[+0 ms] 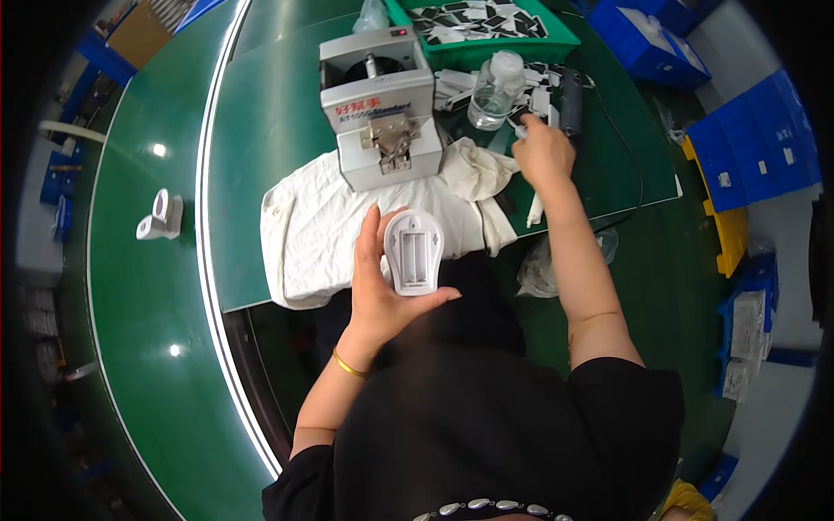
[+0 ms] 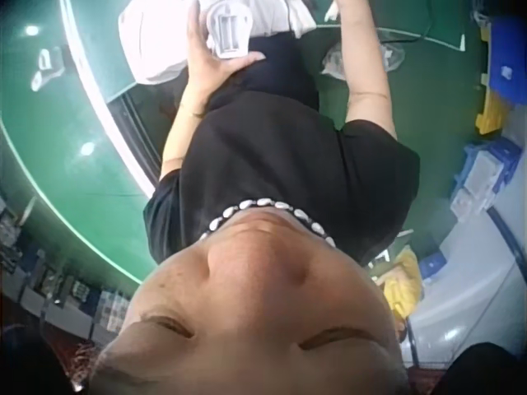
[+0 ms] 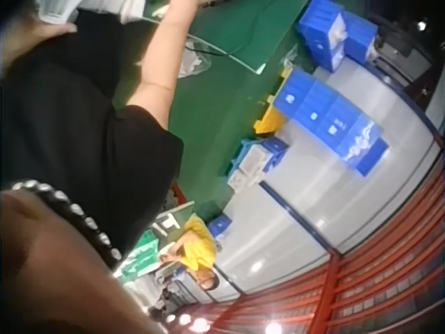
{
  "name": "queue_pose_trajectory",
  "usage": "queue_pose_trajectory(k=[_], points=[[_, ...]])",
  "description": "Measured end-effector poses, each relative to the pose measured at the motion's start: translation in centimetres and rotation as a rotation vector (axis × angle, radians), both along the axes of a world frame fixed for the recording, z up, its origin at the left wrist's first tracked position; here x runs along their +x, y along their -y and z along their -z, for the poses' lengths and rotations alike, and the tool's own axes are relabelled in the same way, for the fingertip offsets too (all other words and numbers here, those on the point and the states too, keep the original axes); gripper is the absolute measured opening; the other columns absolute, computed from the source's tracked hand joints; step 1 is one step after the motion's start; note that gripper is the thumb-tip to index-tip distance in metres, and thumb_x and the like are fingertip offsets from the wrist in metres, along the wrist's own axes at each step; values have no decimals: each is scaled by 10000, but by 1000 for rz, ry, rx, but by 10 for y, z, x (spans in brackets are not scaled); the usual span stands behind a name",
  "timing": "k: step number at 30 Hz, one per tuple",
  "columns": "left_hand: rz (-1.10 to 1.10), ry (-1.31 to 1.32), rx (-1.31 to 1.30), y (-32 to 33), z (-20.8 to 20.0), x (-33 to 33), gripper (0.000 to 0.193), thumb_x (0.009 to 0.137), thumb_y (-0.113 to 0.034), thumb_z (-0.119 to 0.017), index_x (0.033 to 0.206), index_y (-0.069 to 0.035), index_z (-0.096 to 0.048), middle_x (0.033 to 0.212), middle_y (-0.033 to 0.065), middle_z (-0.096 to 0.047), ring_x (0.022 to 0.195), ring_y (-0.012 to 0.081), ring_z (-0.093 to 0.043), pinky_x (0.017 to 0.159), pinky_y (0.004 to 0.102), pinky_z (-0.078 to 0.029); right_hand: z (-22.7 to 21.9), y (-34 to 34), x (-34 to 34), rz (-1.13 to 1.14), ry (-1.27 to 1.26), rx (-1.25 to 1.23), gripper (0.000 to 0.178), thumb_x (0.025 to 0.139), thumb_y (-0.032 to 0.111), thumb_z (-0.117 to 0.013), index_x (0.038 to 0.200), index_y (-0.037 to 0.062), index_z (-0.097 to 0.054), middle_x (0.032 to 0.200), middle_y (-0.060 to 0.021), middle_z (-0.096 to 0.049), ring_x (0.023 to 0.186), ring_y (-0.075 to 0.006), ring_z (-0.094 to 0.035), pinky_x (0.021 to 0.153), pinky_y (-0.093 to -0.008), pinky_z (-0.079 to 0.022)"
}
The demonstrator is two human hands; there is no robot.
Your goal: Assembling white plastic electronic housings by inserting components and using an electric screwdriver.
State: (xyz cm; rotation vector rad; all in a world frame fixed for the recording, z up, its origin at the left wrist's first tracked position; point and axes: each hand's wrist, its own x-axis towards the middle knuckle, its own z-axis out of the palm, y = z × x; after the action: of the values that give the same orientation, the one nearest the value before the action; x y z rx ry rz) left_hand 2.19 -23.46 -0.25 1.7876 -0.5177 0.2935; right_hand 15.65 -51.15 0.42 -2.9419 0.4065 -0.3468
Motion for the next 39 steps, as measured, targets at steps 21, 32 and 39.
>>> queue_pose_trajectory(k=[21,32,39], points=[[-76,-45,-134,-29,-2,-2,1291,555,-228,-942,1515,-71,-93,1375,192,-445,1244,327,-494,1021,438,-433,-71,-128,-93,-804,-197,1303,261,842,26,-717,1069,4,-590,923,-10,-641,817,-59,-558,713,-205,-449],[-29,-10,80,-32,-13,-3,1295,558,-212,-940,1506,-69,-71,1382,214,-420,1240,325,-487,1034,436,-419,-64,-125,-99,-746,-268,1233,216,813,13,-747,1002,1,-644,849,13,-634,739,-27,-559,654,-178,-465],[55,-91,-9,-30,-15,-7,1256,516,-235,-945,1508,-71,-193,1354,165,-485,1228,336,-473,1028,440,-403,-75,-123,-99,-767,-352,1162,136,801,51,-764,908,11,-691,759,28,-616,675,-22,-520,578,-192,-418]])
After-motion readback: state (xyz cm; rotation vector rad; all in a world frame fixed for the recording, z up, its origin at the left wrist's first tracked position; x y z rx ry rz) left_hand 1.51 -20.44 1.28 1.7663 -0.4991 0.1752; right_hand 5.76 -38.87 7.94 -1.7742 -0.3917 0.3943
